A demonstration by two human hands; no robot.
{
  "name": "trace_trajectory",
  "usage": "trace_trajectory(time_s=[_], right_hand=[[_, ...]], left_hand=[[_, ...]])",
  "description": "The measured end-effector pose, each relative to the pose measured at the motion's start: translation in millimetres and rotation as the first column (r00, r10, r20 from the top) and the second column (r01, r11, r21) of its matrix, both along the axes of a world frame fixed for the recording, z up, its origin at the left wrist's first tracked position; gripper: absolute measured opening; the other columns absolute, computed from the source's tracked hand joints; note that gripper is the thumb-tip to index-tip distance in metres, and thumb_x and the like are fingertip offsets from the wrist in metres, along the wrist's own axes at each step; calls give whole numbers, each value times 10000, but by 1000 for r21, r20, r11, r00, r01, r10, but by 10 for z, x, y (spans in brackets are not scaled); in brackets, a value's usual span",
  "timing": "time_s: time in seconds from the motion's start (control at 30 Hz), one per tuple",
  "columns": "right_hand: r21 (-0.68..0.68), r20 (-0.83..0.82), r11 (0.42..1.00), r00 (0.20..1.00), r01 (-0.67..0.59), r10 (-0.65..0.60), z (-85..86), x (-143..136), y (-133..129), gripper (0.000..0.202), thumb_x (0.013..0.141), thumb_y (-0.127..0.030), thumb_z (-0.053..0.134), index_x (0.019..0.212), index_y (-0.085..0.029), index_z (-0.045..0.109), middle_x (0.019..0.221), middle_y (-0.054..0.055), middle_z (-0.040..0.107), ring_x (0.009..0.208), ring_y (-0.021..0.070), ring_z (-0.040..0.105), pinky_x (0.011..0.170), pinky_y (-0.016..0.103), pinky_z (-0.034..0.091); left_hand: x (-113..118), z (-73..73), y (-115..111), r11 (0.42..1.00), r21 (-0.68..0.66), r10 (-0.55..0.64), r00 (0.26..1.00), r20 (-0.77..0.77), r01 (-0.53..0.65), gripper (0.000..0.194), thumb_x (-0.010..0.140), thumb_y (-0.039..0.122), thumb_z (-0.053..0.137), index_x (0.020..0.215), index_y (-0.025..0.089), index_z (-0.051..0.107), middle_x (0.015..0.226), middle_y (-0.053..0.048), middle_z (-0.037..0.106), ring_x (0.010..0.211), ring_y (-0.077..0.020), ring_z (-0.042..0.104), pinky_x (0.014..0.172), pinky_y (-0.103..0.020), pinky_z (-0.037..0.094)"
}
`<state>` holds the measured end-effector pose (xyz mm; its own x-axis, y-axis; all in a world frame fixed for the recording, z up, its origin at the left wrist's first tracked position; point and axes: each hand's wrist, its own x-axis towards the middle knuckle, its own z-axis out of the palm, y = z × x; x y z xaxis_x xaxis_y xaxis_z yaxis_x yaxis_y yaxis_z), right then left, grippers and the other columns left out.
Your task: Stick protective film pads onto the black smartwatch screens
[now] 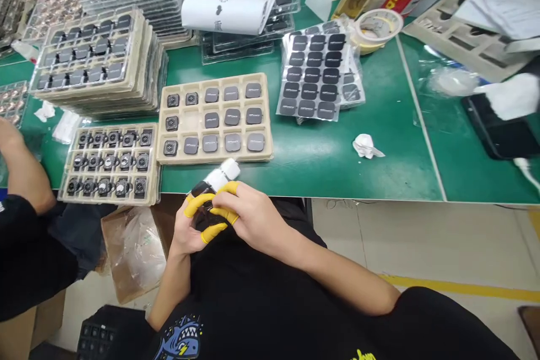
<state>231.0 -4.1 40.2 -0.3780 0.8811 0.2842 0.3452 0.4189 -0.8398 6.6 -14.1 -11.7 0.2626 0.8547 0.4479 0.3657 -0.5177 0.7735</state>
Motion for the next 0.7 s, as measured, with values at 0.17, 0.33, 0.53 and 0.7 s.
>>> trace_trajectory(time_s=[0.17,0.33,0.53,0.7], right_hand=[[15,-73,990,988,139,-137,147,442,108,97,1115,-294,682,1028,-261,707,1206,85,743,1052,210,727,952,360,628],[-130,328,672,671,729,-665,154,2023,879,137,937,-247,846,879,-229,723,1078,63,773,1086,261,705,978,406,595],[-175,498,319,363,931,-787,113,3662,1646,356,1074,-416,783,1294,-139,747,1317,117,760,1170,286,745,1021,487,651],[-190,522,249,312,950,-794,-133,4030,1895,468,1084,-452,775,1456,-181,696,1468,131,710,1251,297,739,1051,518,662]], left_hand=[[25,-264,30,986,-160,57,992,113,-39,573,819,504,1000,1291,235,816,1161,-102,832,1007,-264,822,877,-372,714],[-94,-652,43,956,-272,197,931,307,-112,704,664,509,1088,1259,245,820,1104,-55,841,939,-247,819,921,-373,721],[-297,-819,-73,869,-474,338,870,359,-141,793,583,481,1125,1280,261,818,1204,-73,861,1002,-290,851,907,-396,750],[-317,-665,-135,832,-532,358,884,301,-156,721,589,418,1119,1242,289,843,1209,-60,879,1100,-341,859,949,-423,764]])
